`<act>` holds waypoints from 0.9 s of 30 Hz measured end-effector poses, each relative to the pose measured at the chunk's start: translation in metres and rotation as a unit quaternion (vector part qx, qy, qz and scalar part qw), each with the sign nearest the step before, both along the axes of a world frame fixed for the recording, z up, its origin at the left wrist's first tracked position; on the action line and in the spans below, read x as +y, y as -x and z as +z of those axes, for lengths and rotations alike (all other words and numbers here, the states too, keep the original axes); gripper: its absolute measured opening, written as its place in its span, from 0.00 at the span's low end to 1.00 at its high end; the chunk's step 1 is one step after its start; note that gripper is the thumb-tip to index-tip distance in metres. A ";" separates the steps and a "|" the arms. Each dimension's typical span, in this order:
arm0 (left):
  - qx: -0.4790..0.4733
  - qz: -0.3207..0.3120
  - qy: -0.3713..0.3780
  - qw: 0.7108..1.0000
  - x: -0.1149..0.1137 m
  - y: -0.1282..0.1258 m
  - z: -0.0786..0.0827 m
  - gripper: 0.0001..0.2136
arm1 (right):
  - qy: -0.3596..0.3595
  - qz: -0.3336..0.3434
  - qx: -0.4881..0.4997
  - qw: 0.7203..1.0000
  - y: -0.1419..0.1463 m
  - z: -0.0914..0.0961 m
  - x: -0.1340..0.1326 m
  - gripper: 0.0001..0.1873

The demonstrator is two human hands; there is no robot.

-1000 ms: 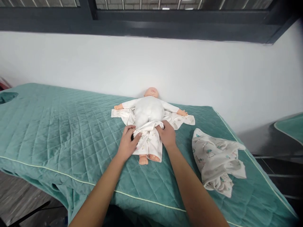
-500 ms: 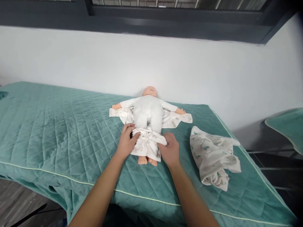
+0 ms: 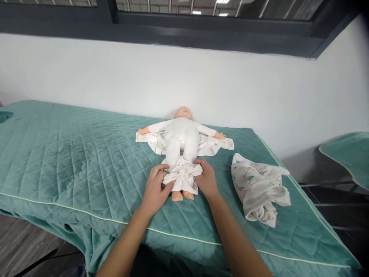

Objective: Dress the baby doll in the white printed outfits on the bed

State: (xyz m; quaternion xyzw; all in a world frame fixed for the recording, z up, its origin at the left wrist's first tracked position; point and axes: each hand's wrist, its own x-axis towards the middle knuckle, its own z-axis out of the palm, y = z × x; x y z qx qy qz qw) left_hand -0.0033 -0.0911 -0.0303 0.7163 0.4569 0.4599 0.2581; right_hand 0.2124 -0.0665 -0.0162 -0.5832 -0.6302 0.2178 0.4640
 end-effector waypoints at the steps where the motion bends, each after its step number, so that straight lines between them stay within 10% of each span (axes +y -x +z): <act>1: -0.005 -0.005 0.008 1.000 -0.004 0.001 -0.002 0.05 | 0.006 -0.005 0.006 1.000 0.000 0.000 0.000 0.09; 10: 0.044 -0.095 -0.020 0.994 -0.005 0.002 -0.015 0.54 | 0.045 0.044 0.024 0.998 -0.005 0.009 -0.023 0.08; 14: 0.098 -0.069 -0.069 0.990 -0.009 -0.001 -0.014 0.50 | 0.072 0.117 -0.028 0.990 -0.009 0.010 -0.048 0.09; 20: 0.109 -0.030 -0.080 0.990 -0.011 -0.001 -0.009 0.41 | 0.069 0.128 -0.049 0.988 -0.009 0.000 -0.067 0.45; 27: 0.150 -0.046 -0.071 0.985 -0.014 0.006 0.000 0.32 | 0.074 0.105 -0.087 0.988 -0.006 0.009 -0.073 0.33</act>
